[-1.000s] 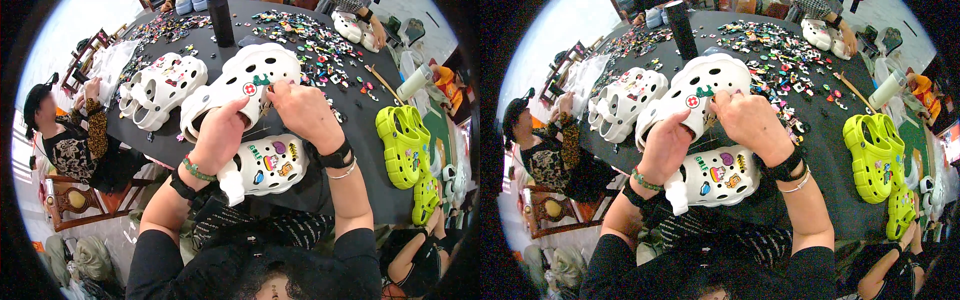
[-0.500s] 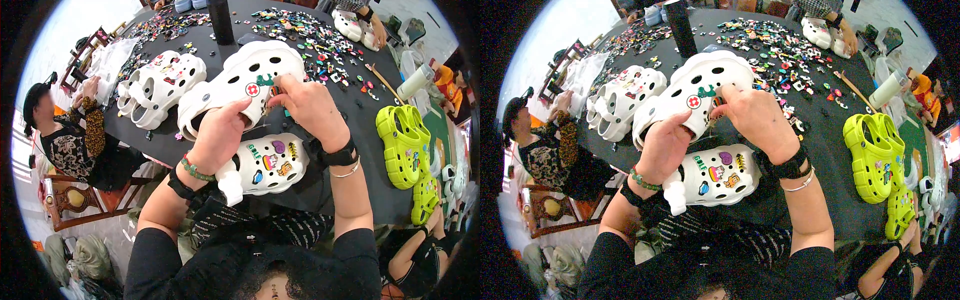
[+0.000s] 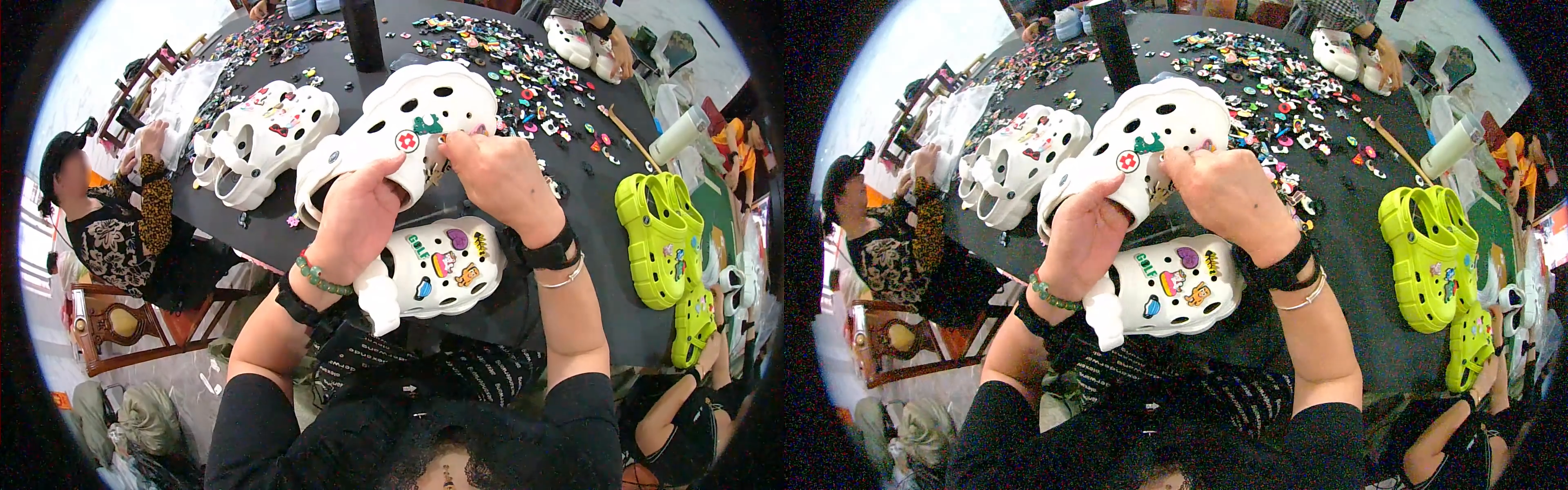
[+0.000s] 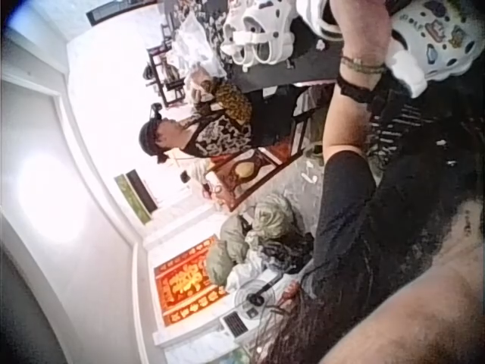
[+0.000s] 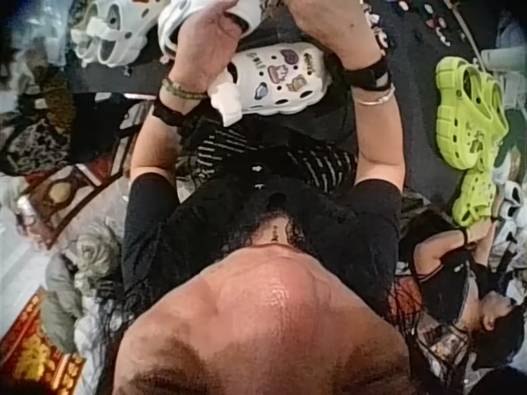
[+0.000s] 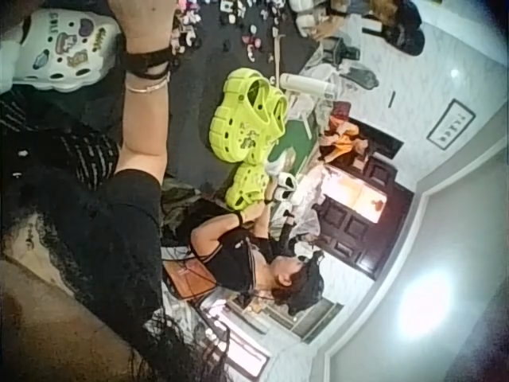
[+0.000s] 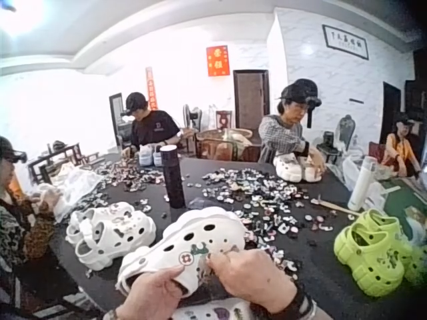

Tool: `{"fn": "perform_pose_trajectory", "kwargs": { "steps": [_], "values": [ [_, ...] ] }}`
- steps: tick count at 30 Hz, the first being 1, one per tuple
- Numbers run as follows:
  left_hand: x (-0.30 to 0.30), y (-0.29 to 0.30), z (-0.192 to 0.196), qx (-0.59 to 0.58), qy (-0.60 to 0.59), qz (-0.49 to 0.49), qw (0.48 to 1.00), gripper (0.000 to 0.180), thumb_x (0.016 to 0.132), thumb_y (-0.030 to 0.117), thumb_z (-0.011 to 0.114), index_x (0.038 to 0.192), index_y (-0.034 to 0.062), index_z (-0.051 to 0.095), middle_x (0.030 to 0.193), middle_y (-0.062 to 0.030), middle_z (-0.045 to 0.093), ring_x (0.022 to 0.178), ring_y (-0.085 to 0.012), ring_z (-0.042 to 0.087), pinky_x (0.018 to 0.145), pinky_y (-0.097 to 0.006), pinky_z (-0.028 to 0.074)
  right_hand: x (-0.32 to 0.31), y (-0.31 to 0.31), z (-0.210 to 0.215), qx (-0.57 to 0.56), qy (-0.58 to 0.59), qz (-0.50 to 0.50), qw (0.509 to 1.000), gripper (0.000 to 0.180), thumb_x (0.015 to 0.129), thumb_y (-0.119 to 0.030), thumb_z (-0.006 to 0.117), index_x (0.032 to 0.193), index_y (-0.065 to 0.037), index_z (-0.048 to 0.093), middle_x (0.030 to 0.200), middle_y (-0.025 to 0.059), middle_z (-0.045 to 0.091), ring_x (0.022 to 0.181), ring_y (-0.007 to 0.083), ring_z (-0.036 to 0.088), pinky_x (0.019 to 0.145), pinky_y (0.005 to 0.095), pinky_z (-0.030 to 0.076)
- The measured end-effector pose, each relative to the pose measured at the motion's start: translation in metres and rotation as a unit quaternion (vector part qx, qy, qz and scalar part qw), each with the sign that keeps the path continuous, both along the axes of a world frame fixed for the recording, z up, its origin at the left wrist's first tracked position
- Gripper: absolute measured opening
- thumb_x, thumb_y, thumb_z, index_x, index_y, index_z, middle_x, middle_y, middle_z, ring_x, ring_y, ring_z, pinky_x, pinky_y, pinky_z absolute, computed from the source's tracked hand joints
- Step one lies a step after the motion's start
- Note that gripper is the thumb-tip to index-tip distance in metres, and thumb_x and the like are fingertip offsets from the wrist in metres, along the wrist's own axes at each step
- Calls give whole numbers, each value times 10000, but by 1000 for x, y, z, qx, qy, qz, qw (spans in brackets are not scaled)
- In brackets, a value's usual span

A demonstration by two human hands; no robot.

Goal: Manually attaching decorative charms to the ventilation holes of rubber clogs.

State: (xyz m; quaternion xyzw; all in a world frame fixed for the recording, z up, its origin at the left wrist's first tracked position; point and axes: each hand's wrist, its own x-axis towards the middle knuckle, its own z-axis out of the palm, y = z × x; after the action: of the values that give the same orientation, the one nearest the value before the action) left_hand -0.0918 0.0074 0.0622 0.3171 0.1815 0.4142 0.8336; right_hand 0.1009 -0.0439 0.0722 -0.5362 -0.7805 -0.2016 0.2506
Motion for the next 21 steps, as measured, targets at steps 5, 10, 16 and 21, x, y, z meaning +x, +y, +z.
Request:
{"fn": "perform_pose_trajectory", "kwargs": {
  "steps": [5,10,16,21],
  "values": [
    [0,1,0,-15,7,-1,1000,285,932,38,564,1207,-33,552,1226,-111,617,1144,-217,596,1009,-378,459,5,3,-1,15,70,75,995,68,906,-128,557,908,-67,586,671,127,634,614,273,676,520,383,529],
    [3,-2,5,-32,-6,0,999,280,954,80,537,1212,-27,552,1217,-105,620,1143,-210,589,999,-371,460,1,-1,2,-30,87,26,995,165,950,-228,562,926,-66,579,651,140,633,610,290,676,522,397,527],
    [2,1,-6,-8,26,-17,999,364,962,112,520,1310,6,506,1309,-98,590,1196,-212,566,1038,-365,417,-12,-7,7,-70,101,-60,991,428,870,-462,657,922,-47,569,661,155,650,623,322,680,537,399,535],
    [-2,-2,-4,32,72,-14,997,318,950,97,532,1255,8,558,1245,-86,630,1157,-205,589,1013,-370,438,-10,-7,7,-69,168,-49,982,307,844,-280,720,956,-36,573,684,124,634,622,319,653,542,386,491]
  ]
}}
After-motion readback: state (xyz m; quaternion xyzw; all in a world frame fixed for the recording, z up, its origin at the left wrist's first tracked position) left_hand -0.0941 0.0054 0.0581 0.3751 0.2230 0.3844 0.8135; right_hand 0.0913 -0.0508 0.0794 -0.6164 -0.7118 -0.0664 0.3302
